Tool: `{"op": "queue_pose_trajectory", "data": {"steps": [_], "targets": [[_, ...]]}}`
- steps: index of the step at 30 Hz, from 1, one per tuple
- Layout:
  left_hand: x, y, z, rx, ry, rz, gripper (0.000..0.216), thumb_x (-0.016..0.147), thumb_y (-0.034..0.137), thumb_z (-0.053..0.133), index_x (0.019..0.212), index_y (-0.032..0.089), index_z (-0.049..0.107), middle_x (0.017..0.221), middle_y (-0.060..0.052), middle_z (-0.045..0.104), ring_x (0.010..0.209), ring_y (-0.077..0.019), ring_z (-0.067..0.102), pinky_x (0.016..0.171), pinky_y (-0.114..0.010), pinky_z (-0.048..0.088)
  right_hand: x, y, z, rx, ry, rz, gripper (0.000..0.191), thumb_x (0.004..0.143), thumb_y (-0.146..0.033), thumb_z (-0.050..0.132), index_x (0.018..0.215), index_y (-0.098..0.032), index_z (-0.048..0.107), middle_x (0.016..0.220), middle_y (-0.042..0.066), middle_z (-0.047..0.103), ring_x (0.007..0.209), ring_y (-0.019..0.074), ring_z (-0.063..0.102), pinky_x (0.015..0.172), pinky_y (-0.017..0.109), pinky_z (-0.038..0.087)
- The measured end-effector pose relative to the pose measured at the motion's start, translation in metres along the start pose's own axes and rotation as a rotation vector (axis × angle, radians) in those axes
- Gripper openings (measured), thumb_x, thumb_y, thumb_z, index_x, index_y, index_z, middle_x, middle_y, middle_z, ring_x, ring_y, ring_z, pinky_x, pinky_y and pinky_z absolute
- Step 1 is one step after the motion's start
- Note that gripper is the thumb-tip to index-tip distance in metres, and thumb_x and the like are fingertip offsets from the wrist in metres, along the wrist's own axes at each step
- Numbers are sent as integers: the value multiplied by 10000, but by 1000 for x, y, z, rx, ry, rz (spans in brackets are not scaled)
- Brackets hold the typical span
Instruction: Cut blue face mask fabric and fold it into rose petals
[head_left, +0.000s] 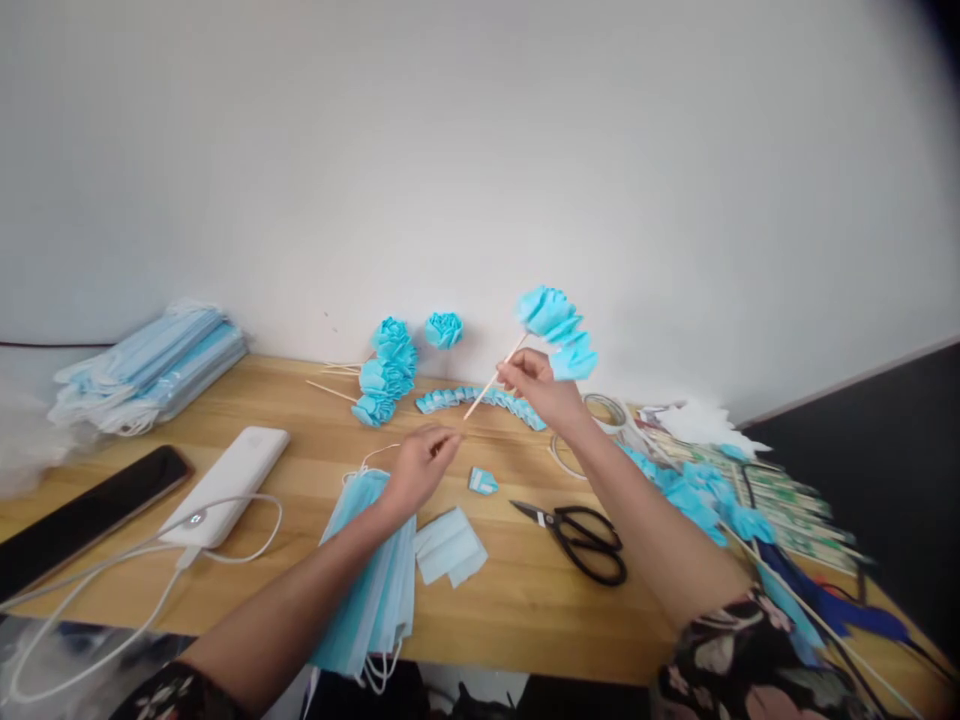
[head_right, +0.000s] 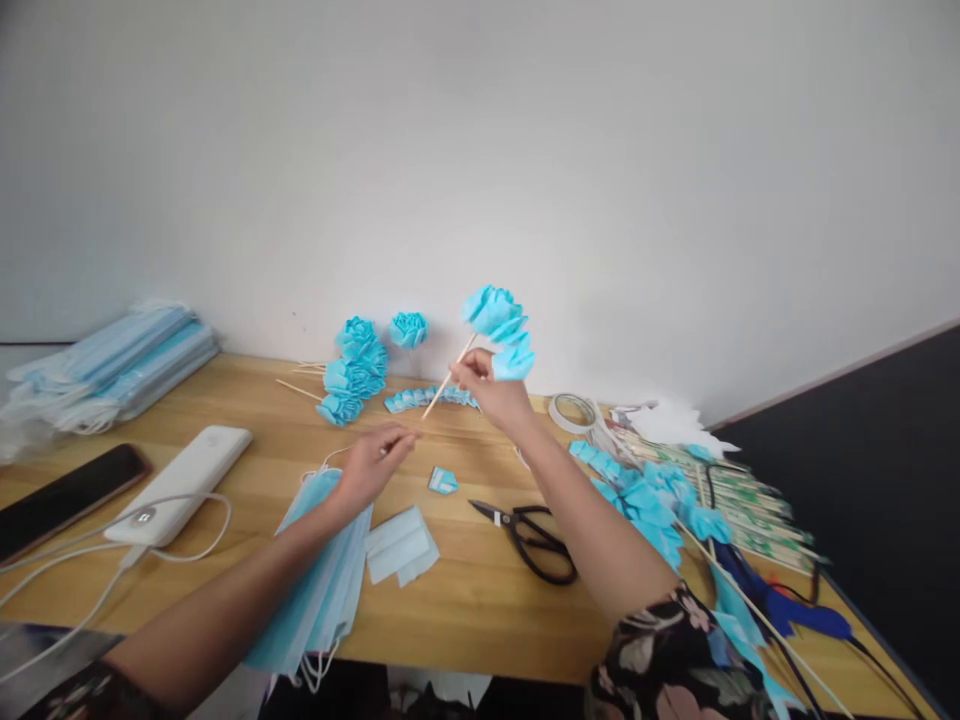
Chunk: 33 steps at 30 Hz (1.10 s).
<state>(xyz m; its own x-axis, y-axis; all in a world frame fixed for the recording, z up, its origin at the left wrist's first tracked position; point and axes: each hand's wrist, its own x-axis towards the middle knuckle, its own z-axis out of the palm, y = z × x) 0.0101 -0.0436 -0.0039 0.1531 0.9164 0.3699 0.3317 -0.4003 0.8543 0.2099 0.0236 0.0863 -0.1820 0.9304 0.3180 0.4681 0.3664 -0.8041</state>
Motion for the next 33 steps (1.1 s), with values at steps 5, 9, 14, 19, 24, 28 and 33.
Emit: {"op": "queue_pose_trajectory", "data": {"steps": [5,9,14,19,24,28,33], "targets": [[3,10,-12,-177,141,-72,319,882,381,562,1068,169,713,1109,-86,712,1028,-221,636,869,-305,469,-62,-4,16,122,-202,-9,251,853,-416,581,736,-194,586,684,-8,591,643,126,530,600,250,432],[0,25,-15,-283,2,-85,367,881,434,574,1073,155,713,1132,-98,708,1085,-245,624,949,-341,449,-87,-7,31,139,-292,18,227,871,-385,583,749,-194,593,709,-11,576,659,122,527,599,249,427],[-4,37,-15,-388,-131,-52,337,863,440,601,978,151,730,1099,-89,707,1100,-253,603,946,-336,437,-96,-9,45,193,-339,22,234,865,-364,593,704,-197,561,689,-16,537,656,125,518,605,262,433],[-7,39,-15,-478,-161,-106,293,814,440,669,855,160,745,875,-53,704,857,-191,611,780,-290,460,-95,-14,60,294,-341,-16,163,870,-339,589,783,-200,588,786,11,607,719,139,563,657,291,473],[-9,33,-13,-618,-149,-151,242,804,405,695,816,170,752,782,-33,685,746,-162,598,748,-297,468,-96,-14,66,261,-311,-51,135,868,-304,600,797,-198,644,776,18,645,724,153,596,658,297,495],[-5,29,-17,-675,-34,-129,218,799,377,712,739,168,729,842,-43,714,848,-171,623,855,-304,460,-99,-2,44,31,-151,-33,109,834,-293,645,862,-210,712,758,15,696,726,181,633,643,304,512],[-2,37,-26,-628,-100,-137,307,843,397,660,676,139,678,694,-36,657,602,-104,547,577,-229,416,-99,4,1,-119,204,-237,256,869,-232,594,1119,-228,655,1032,53,720,901,205,671,693,322,551]]}}
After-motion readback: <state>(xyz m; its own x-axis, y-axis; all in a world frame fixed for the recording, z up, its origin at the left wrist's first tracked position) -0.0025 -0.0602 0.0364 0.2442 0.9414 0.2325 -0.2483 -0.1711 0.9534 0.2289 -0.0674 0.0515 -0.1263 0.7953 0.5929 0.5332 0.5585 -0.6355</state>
